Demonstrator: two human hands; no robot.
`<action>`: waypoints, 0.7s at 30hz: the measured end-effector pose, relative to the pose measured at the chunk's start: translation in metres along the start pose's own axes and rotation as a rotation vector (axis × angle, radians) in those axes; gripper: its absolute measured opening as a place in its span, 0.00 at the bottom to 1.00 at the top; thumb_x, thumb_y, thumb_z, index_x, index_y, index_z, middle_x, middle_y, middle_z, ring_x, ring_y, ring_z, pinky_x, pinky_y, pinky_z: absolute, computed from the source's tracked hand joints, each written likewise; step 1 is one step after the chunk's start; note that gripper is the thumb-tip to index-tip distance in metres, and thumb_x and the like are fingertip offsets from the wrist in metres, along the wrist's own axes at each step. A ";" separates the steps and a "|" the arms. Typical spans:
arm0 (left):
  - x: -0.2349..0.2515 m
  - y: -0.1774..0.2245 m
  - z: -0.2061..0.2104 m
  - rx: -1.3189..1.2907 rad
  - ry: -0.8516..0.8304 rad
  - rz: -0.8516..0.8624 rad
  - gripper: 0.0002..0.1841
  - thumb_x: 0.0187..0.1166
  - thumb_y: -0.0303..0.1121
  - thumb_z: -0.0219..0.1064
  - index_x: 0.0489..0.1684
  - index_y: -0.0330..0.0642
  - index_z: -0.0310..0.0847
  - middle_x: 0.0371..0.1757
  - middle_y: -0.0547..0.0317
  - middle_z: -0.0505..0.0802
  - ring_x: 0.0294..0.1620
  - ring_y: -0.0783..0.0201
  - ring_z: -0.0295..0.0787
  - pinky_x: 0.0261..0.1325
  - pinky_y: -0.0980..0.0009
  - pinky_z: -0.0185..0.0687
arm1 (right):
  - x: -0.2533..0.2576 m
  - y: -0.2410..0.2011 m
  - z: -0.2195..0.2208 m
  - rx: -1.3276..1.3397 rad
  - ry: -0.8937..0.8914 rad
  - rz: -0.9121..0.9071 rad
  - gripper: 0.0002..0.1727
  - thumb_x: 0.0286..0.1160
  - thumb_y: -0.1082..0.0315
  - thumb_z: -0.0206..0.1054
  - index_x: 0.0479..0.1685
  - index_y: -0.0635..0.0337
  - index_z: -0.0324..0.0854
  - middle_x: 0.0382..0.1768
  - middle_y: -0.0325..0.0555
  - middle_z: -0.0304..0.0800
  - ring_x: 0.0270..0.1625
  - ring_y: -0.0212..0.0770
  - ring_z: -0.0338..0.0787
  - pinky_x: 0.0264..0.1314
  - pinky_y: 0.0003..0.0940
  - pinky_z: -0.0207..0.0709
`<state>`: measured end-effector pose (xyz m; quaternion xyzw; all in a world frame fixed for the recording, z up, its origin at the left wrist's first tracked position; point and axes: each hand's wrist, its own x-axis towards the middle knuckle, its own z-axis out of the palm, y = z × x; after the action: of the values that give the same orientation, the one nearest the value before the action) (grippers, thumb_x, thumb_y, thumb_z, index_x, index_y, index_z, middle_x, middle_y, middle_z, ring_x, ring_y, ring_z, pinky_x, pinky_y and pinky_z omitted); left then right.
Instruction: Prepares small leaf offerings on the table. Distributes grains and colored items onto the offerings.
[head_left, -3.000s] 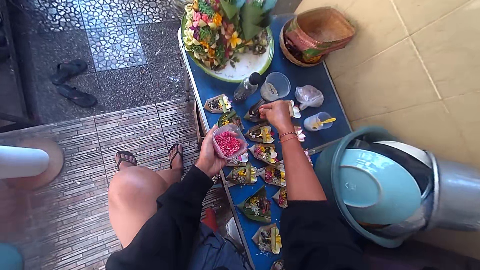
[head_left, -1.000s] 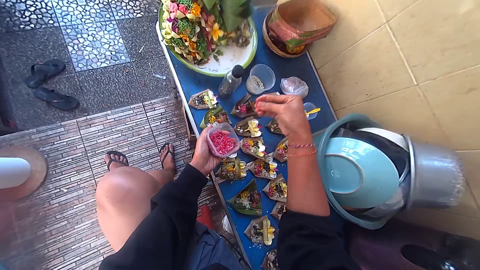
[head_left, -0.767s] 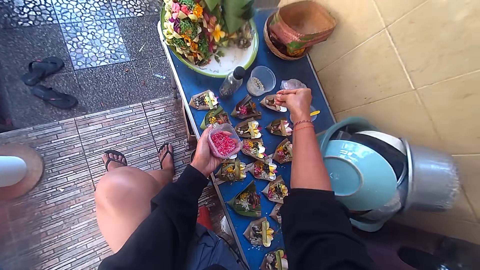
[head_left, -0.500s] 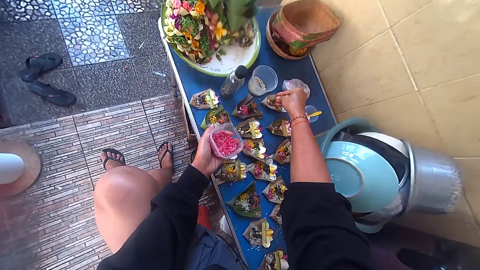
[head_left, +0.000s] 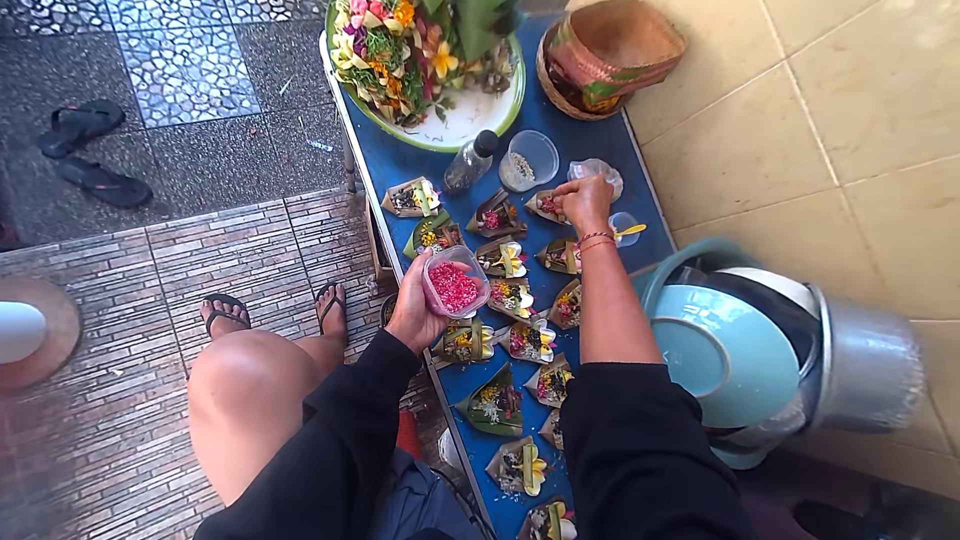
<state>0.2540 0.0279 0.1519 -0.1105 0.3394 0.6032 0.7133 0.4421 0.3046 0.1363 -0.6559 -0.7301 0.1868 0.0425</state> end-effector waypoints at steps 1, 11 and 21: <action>0.000 0.000 0.001 0.002 0.003 -0.003 0.32 0.92 0.59 0.37 0.56 0.43 0.81 0.47 0.46 0.93 0.45 0.54 0.93 0.48 0.59 0.91 | -0.001 0.000 0.000 0.001 0.006 0.011 0.12 0.73 0.78 0.66 0.50 0.65 0.93 0.52 0.63 0.94 0.59 0.60 0.93 0.70 0.58 0.79; 0.003 -0.001 -0.003 0.048 0.024 -0.040 0.32 0.92 0.59 0.38 0.57 0.42 0.82 0.46 0.46 0.93 0.43 0.53 0.94 0.46 0.59 0.91 | -0.153 -0.061 -0.038 0.581 -0.008 -0.263 0.10 0.77 0.75 0.69 0.53 0.68 0.89 0.47 0.53 0.95 0.43 0.39 0.95 0.52 0.38 0.91; -0.031 -0.037 -0.024 0.270 -0.130 -0.231 0.30 0.92 0.58 0.34 0.50 0.47 0.79 0.34 0.55 0.92 0.34 0.61 0.92 0.37 0.64 0.90 | -0.315 -0.088 0.018 0.161 -0.053 -0.438 0.14 0.82 0.78 0.59 0.52 0.67 0.92 0.50 0.60 0.95 0.57 0.59 0.94 0.65 0.54 0.84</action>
<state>0.2791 -0.0190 0.1433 -0.0125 0.3555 0.4721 0.8066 0.3966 -0.0120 0.2066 -0.4713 -0.8385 0.2479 0.1152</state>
